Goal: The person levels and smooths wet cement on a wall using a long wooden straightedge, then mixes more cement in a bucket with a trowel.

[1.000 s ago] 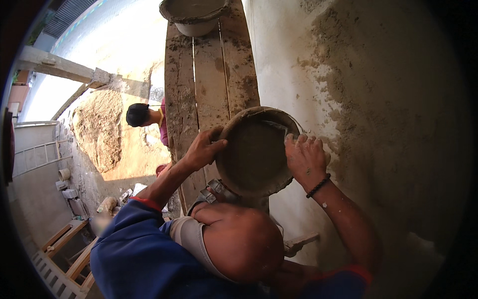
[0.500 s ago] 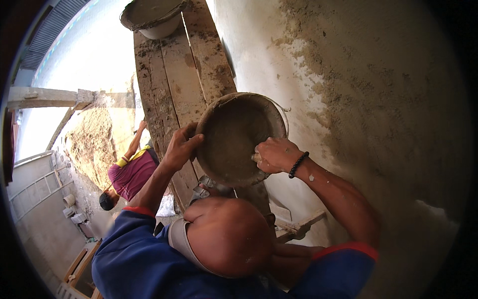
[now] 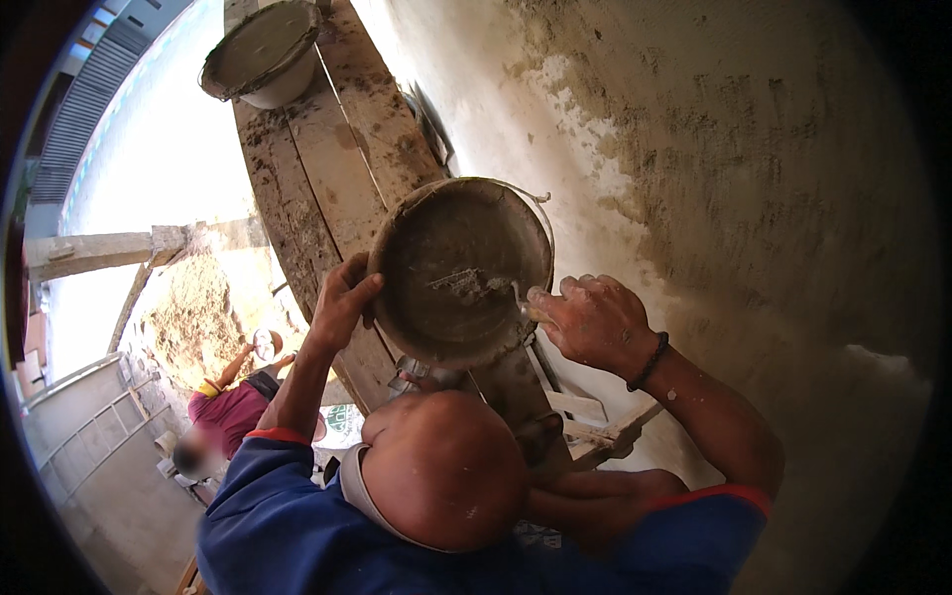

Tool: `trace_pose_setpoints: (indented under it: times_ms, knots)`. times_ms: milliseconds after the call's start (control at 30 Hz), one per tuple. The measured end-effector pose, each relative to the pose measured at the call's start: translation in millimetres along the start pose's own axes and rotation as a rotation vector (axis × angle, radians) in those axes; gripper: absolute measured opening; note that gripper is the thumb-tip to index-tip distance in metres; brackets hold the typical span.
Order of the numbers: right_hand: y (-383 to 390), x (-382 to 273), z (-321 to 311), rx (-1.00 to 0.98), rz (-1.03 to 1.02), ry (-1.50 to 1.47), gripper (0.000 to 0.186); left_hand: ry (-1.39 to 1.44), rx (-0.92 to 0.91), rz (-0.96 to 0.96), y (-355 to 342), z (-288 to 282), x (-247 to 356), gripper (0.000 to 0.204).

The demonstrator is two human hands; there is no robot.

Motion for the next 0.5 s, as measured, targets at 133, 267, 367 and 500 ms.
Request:
trace_pose_setpoints:
  times_ms: [133,267,367,500]
  knots:
    - [-21,14,-26,0.048,0.110,0.193,0.024,-0.025,0.030,0.018,1,4,3,0.034]
    - [-72,10,-3,0.089,0.131,0.380,0.009,-0.035,0.062,0.021,3,5,8,0.037]
    - [-98,-3,54,-0.098,0.037,0.265,0.007,-0.047,0.037,0.051,-1,9,8,0.036]
    - [-90,-10,36,-0.101,-0.076,0.165,0.006,0.006,0.043,0.025,2,4,0,0.036]
Point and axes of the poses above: each hand's wrist, its own y-axis away from the middle knuckle, its own z-axis out of the palm, x = y × z, the point moved 7 cm from there along -y, towards the middle knuckle, and after that the axes turned 14 degrees about y, right-handed, at the moved point
